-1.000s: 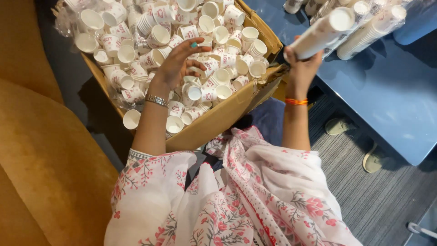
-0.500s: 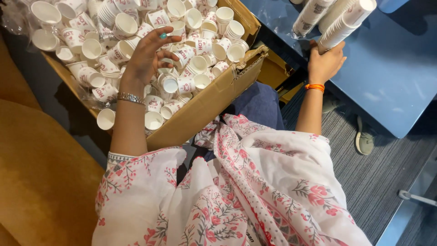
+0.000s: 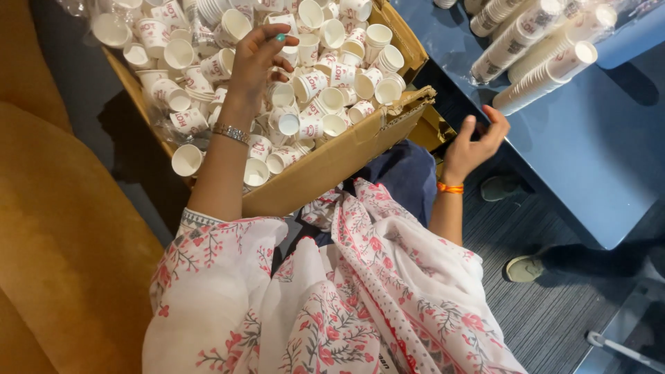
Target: Sorting and packing disposable paper cups from a large cardboard box into plastic sleeves.
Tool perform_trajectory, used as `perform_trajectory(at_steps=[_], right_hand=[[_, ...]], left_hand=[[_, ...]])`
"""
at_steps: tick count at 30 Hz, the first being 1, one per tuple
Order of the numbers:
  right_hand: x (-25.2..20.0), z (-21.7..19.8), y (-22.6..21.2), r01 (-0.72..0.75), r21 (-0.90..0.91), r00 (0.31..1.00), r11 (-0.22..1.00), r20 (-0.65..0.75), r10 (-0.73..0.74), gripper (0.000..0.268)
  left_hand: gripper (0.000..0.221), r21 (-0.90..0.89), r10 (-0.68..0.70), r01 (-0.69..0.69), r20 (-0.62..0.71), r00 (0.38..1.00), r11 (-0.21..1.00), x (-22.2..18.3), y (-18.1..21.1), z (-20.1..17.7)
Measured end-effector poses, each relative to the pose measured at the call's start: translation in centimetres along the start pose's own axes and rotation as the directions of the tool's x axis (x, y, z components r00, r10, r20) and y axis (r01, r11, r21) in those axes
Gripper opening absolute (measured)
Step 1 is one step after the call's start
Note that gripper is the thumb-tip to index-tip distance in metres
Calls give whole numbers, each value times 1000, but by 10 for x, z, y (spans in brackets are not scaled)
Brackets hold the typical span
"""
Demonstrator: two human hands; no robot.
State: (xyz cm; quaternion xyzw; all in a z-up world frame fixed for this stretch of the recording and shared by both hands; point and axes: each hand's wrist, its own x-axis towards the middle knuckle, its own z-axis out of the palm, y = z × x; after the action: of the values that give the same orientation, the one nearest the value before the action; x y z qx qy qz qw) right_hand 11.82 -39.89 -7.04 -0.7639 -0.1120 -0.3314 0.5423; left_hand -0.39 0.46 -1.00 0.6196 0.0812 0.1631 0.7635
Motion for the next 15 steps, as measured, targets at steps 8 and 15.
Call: perform_trajectory(at_steps=[8, 15], right_hand=[[-12, 109, -137, 89, 410, 643, 908, 673, -367, 21], [-27, 119, -189, 88, 328, 200, 941, 919, -339, 47]], left_hand=[[9, 465, 525, -357, -306, 794, 810, 5, -3, -13], [13, 875, 573, -32, -288, 768, 484, 6, -10, -18]])
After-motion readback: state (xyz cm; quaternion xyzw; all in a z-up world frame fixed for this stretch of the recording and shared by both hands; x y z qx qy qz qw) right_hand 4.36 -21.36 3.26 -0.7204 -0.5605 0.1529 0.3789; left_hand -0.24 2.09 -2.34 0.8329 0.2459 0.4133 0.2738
